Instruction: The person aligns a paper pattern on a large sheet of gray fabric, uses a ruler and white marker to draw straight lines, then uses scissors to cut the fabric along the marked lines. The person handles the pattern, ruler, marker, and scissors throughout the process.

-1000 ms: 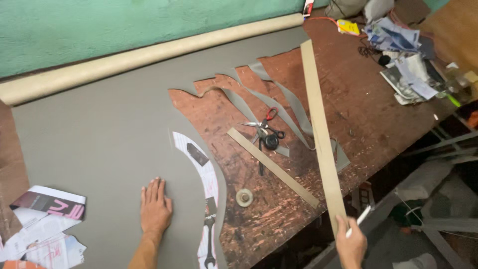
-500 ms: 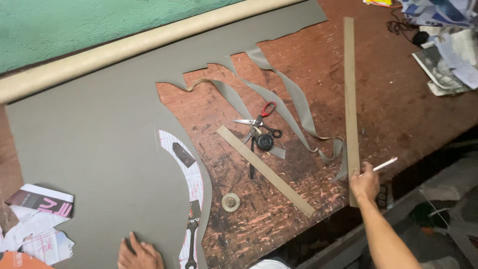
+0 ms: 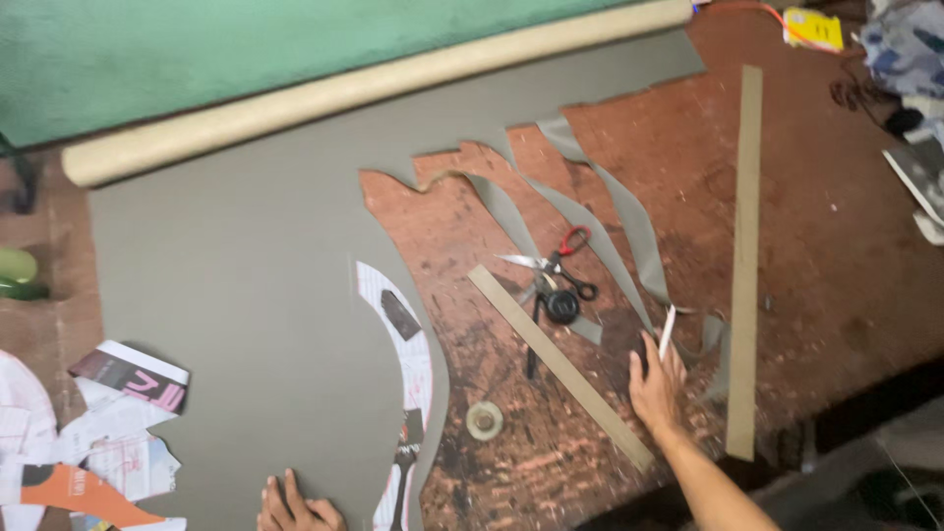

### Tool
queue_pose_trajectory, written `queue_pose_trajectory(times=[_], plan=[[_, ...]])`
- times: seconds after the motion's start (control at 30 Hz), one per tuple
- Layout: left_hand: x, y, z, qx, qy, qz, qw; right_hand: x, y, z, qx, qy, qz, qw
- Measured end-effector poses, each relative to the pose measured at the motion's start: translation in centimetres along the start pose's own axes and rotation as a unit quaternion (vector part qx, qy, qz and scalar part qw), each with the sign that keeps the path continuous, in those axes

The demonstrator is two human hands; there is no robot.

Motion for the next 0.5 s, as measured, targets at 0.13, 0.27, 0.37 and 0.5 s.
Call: queue_pose_trajectory(times=[0.13, 0.27, 0.37, 0.5], plan=[[-0.2, 0.6, -0.1, 0.02, -0.003, 0.005, 1.0, -0.8, -0.1, 0.1, -0.027, -0.026, -0.035, 0.999], [-0.1, 0.5, 0.0, 0.044, 0.018, 0.021, 0.999, -1.3, -0.2, -0.1, -0.021, -0.035, -0.035, 0.999], [-0.2, 0.7, -0.1, 0.048, 0.017, 0.009, 0.999, -1.5, -0.1, -0.2, -0.021, -0.039, -0.044, 0.998], [0.0, 0.3, -0.2, 0.039, 0.007, -0.008, 0.999, -1.4, -0.2, -0.2, -0.029, -0.058, -0.04, 0.997]])
Point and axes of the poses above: each hand's wrist, its own y-axis towards the middle knuckle, its own x-axis out of the back of the hand, z = x × y, the point moved 2 cm from there along y, towards the middle knuckle, and after that the axes turned 11 degrees about z, right-handed, at the moved point
